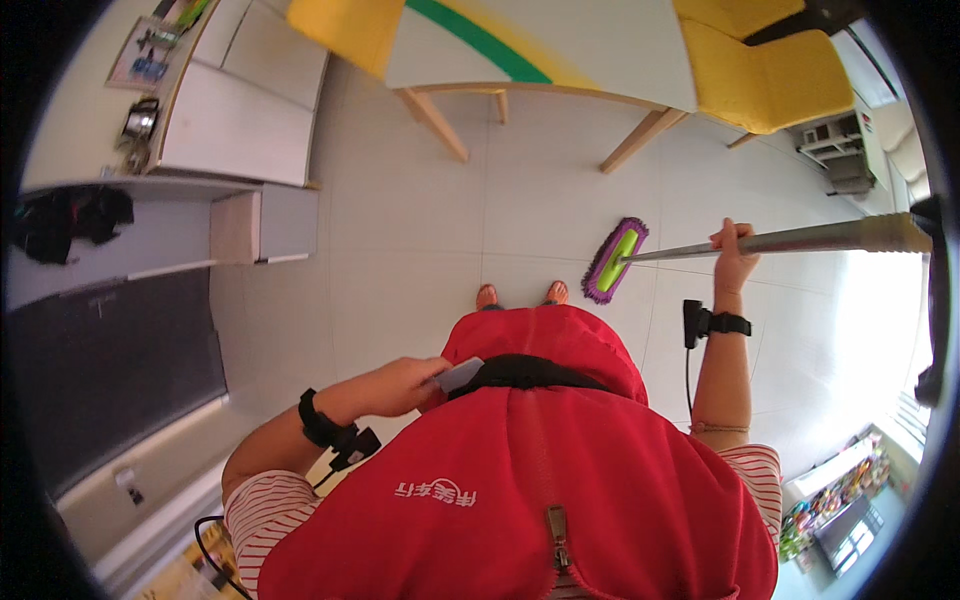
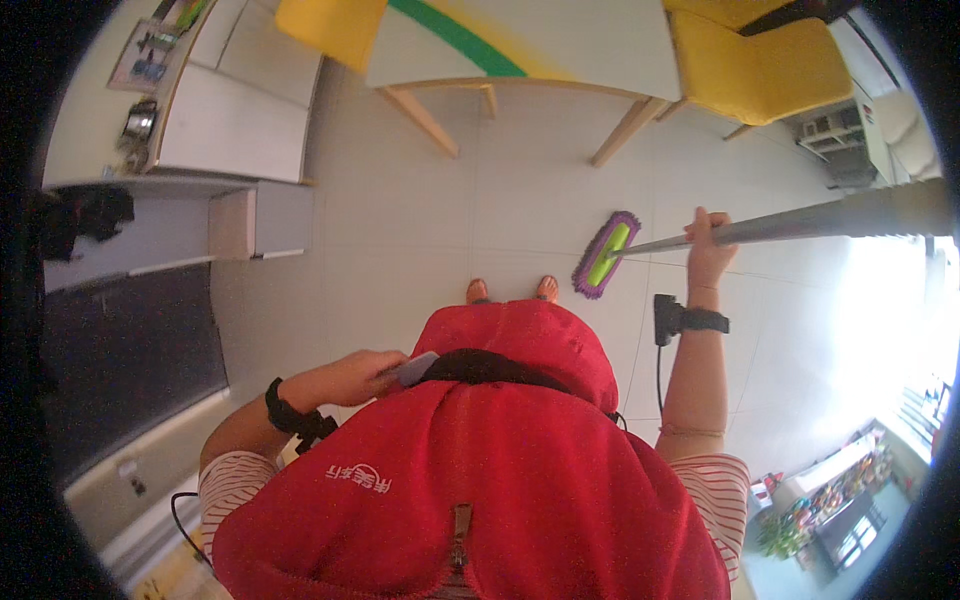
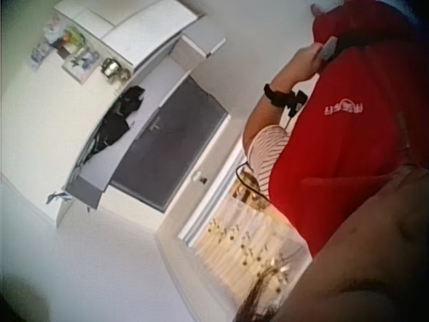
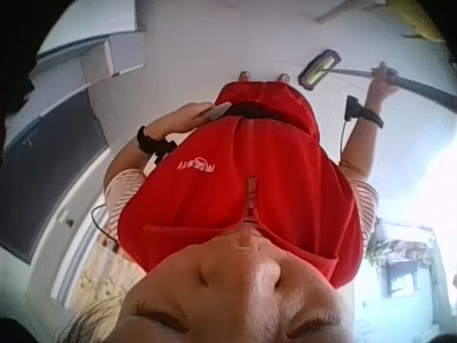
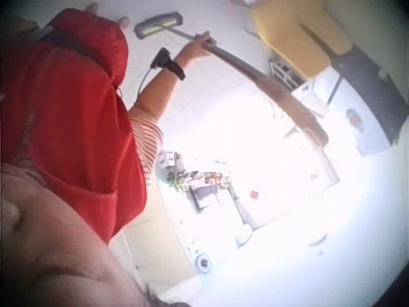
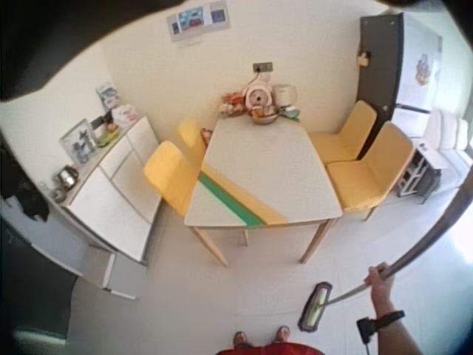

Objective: The person mops the tiled floor in a dining area using a flat mop. They move a yellow chair to clean underneath it, then continue mopping around the table and other furniture.

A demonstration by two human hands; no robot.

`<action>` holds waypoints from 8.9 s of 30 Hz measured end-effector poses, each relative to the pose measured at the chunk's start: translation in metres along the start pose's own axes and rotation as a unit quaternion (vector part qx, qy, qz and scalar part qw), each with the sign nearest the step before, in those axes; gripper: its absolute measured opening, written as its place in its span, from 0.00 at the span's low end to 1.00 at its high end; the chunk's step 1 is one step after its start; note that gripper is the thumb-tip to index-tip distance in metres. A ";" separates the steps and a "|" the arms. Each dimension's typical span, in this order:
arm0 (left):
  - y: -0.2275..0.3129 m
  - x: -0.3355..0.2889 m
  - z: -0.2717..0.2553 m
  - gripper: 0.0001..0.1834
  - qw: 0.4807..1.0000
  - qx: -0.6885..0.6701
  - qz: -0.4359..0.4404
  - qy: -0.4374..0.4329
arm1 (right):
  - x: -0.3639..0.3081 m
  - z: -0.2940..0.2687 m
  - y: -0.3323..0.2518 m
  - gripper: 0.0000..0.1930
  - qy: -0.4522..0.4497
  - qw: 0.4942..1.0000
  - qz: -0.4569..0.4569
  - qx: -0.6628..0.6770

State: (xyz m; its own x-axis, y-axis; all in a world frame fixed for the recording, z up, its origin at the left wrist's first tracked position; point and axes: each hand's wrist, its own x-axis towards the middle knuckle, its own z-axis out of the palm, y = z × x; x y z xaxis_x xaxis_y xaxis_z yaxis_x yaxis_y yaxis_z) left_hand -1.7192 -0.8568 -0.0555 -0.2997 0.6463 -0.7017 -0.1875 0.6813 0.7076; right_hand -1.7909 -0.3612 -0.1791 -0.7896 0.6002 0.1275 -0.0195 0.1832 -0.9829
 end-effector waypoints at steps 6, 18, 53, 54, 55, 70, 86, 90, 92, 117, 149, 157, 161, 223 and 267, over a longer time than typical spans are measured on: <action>-0.020 0.005 0.032 0.14 0.939 -0.285 -0.114 0.155 | 0.032 -0.007 0.005 0.10 -0.011 1.000 0.004 -0.024; -0.012 -0.031 0.060 0.15 0.968 -0.195 -0.158 0.002 | 0.022 0.029 0.012 0.10 -0.059 0.998 0.018 0.002; -0.116 -0.150 0.012 0.20 0.692 -0.279 0.410 0.525 | -0.286 0.259 0.000 0.08 -0.707 0.653 -0.131 -0.239; -0.110 -0.157 -0.002 0.18 0.731 -0.238 0.470 0.434 | -0.296 0.267 0.000 0.08 -0.730 0.634 -0.135 -0.216; -0.105 -0.162 -0.013 0.17 0.746 -0.200 0.532 0.347 | -0.299 0.274 -0.002 0.08 -0.715 0.647 -0.136 -0.226; -0.021 -0.149 -0.134 0.12 0.631 -0.096 0.601 0.481 | -0.147 0.416 -0.064 0.05 -0.598 0.720 -0.282 -0.213; 0.077 0.046 -0.222 0.08 0.803 0.197 0.475 0.302 | 0.014 0.450 0.082 0.03 -0.361 0.902 -0.208 -0.113; 0.083 0.012 -0.236 0.09 0.801 0.166 0.506 0.275 | -0.013 0.447 0.057 0.04 -0.290 0.929 -0.205 -0.105; 0.082 -0.010 -0.238 0.22 0.802 0.186 0.515 0.239 | -0.038 0.440 0.043 0.05 -0.268 0.937 -0.192 -0.115; -0.034 0.012 -0.171 0.13 0.840 -0.231 0.485 -0.081 | -0.356 0.232 0.028 0.13 -0.241 0.910 0.190 -0.279; 0.418 0.286 -0.097 0.12 0.803 -0.180 0.481 -0.301 | -0.054 0.001 0.060 0.07 0.239 0.956 0.005 -0.170; 0.257 0.396 0.105 0.12 0.875 0.062 0.219 -0.428 | -0.341 -0.051 0.149 0.07 0.384 0.823 0.300 -0.292; 0.260 0.391 0.129 0.14 0.837 -0.009 0.166 -0.522 | -0.377 -0.035 0.142 0.09 0.383 0.800 0.339 -0.314; 0.346 0.331 0.149 0.14 0.793 -0.095 0.314 -0.513 | -0.344 -0.092 0.080 0.14 0.310 0.865 0.305 -0.248; 0.392 0.389 -0.032 0.11 0.860 -0.192 0.469 0.067 | 0.122 -0.162 0.169 0.13 -0.077 0.950 0.033 -0.300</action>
State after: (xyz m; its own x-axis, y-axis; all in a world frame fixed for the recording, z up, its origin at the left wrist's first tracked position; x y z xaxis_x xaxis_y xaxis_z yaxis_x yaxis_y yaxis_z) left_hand -1.9396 -0.3492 -0.0484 -0.5880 0.7862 0.1900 -0.0910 -0.2977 0.9503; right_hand -1.7914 -0.1311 -0.3078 -0.8580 0.5136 0.0029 0.3492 0.5876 -0.7299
